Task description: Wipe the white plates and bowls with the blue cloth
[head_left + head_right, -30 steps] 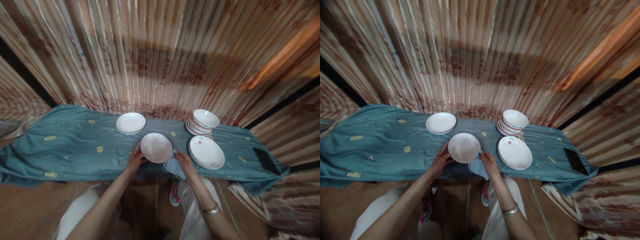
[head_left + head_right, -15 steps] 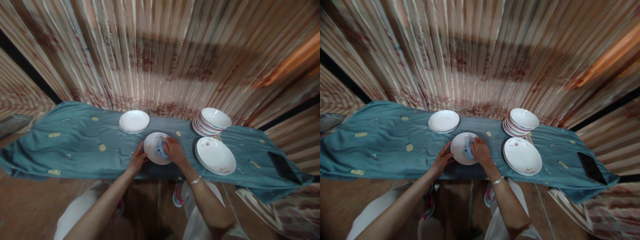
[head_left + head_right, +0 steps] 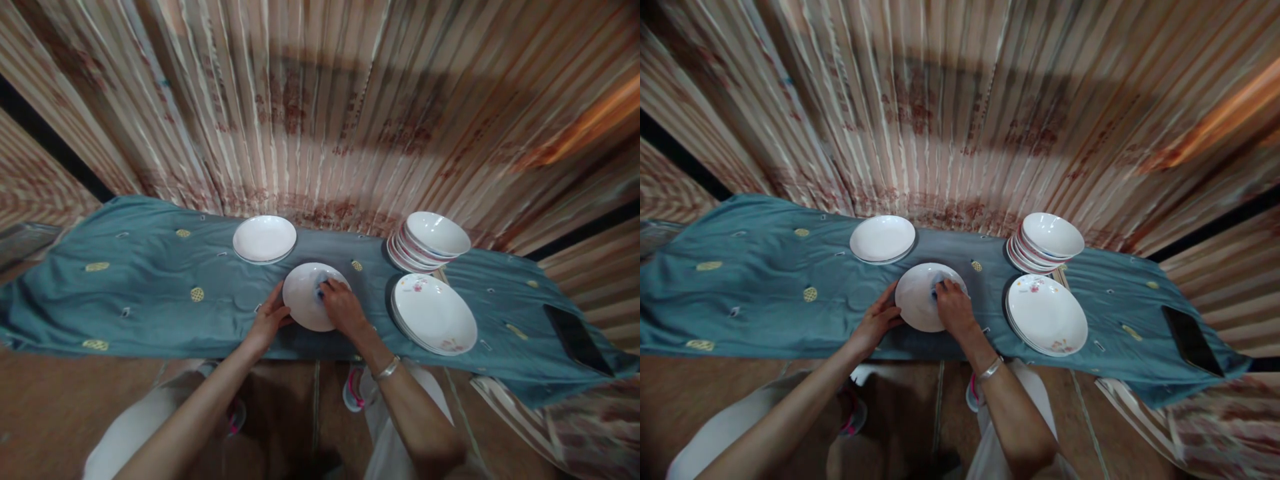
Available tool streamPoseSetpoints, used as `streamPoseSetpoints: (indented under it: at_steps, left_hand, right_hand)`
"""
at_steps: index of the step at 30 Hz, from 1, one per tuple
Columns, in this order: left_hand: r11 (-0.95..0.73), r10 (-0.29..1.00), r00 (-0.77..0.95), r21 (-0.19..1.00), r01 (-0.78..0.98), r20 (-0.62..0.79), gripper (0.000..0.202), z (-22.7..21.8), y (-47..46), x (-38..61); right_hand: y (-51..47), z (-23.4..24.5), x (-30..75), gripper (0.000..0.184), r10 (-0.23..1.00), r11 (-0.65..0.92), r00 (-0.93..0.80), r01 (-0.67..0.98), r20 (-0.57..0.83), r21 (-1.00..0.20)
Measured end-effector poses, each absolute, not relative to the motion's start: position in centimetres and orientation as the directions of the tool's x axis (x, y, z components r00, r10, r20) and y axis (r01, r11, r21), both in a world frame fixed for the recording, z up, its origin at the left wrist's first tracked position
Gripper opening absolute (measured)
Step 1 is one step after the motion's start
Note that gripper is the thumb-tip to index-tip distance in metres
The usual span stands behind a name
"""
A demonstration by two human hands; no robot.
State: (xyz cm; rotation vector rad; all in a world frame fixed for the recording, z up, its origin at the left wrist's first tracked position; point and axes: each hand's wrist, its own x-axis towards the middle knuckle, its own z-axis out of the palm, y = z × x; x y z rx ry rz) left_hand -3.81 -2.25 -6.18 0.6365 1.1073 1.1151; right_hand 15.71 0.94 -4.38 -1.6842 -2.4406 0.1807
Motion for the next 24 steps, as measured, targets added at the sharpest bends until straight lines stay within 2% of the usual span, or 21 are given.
streamPoseSetpoints:
  at_steps: [4, 11, 18, 24]
  left_hand:
    - [0.368, 0.922, 0.034, 0.846, -0.386, -0.386, 0.096, -5.7, -2.4, -3.7]
    - [0.366, 0.922, 0.028, 0.85, -0.379, -0.385, 0.09, -5.9, -2.4, -3.5]
    - [0.38, 0.915, 0.026, 0.836, -0.396, -0.404, 0.09, -5.9, -2.4, -3.6]
    - [0.374, 0.92, 0.053, 0.831, -0.411, -0.388, 0.09, -5.3, -2.6, -3.6]
  right_hand:
    - [2.2, -4.7, 15.9, 0.04, 0.952, 0.305, -0.296, 0.931, 0.077, -0.198]
    - [3.4, -5.9, 15.9, 0.049, 0.95, 0.309, -0.269, 0.878, 0.157, -0.365]
    - [4.4, -6.7, 15.3, 0.052, 0.949, 0.308, -0.239, 0.84, 0.205, -0.446]
    - [5.5, -7.1, 14.3, 0.052, 0.931, 0.365, -0.282, 0.76, 0.234, -0.537]
